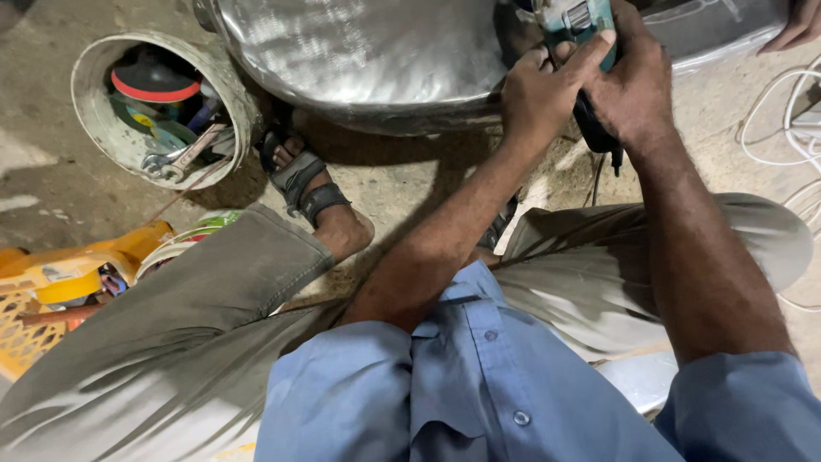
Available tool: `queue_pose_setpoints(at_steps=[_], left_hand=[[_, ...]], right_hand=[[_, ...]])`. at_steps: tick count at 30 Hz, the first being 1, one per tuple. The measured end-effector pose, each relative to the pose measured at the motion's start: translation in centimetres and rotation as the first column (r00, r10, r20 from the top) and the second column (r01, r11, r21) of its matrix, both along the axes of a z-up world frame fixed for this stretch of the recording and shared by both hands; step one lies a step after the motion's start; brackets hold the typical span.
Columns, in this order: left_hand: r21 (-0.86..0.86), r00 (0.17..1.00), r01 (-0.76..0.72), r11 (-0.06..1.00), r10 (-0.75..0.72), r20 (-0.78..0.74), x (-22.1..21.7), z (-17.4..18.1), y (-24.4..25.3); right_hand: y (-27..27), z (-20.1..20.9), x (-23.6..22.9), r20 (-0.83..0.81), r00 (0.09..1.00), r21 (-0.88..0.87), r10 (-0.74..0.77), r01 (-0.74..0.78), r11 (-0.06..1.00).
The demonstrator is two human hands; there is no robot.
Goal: The person uses an angle grinder with a polishing pad to smooth and polish the surface of a large, curved metal object. They move the tool across the surface in circular and sweeping motions, occasionally pausing to wipe the surface with their hand.
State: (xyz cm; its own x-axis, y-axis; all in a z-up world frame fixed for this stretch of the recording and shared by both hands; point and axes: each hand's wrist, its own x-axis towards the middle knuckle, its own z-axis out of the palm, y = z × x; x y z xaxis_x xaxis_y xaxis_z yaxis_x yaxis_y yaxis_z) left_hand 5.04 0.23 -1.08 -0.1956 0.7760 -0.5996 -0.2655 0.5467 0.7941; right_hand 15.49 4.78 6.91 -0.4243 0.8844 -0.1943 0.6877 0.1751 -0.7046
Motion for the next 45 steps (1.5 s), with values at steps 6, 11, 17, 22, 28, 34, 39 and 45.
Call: queue_pose_setpoints(at_steps=[6,11,17,22,28,34,39,45], left_hand=[[0.056,0.996,-0.052,0.997,0.056,-0.068,0.3,-1.4,0.6],[-0.013,0.998,-0.031,0.999,0.031,-0.055,-0.7,-0.6,-1.2],[-0.025,0.987,-0.156,0.987,0.157,0.031,-1.8,2.3,-2.7],[-0.042,0.977,-0.19,0.981,0.193,0.091,-2.6,4.6,-4.5],[-0.084,0.973,-0.23,0.97,0.226,-0.049,-4.0,7.1,-6.2],[-0.083,0.962,-0.271,0.959,0.273,0.01,-4.7,9.6,-8.0],[-0.152,0.985,-0.17,0.974,0.161,-0.068,-5.3,10.6,-8.6],[-0.109,0.982,-0.181,0.977,0.185,0.03,-4.0,8.6,-6.9]], right_hand=[[0.2,-0.4,-0.3,-0.014,1.0,-0.044,-0.008,0.008,0.999],[0.0,-0.3,-0.9,0.043,0.998,-0.071,0.041,-0.038,0.997],[-1.0,0.8,-1.8,0.079,0.993,-0.122,0.093,-0.083,0.989],[-2.0,2.5,-2.6,0.155,0.987,-0.286,0.028,0.018,0.958],[-3.1,4.6,-4.1,0.294,0.952,-0.304,0.08,0.015,0.952],[-4.5,5.4,-4.4,0.28,0.953,-0.3,0.118,-0.03,0.953],[-5.1,5.3,-4.2,0.25,0.955,-0.203,0.161,-0.111,0.973],[-3.6,4.7,-2.7,0.291,0.953,-0.291,0.086,0.003,0.957]])
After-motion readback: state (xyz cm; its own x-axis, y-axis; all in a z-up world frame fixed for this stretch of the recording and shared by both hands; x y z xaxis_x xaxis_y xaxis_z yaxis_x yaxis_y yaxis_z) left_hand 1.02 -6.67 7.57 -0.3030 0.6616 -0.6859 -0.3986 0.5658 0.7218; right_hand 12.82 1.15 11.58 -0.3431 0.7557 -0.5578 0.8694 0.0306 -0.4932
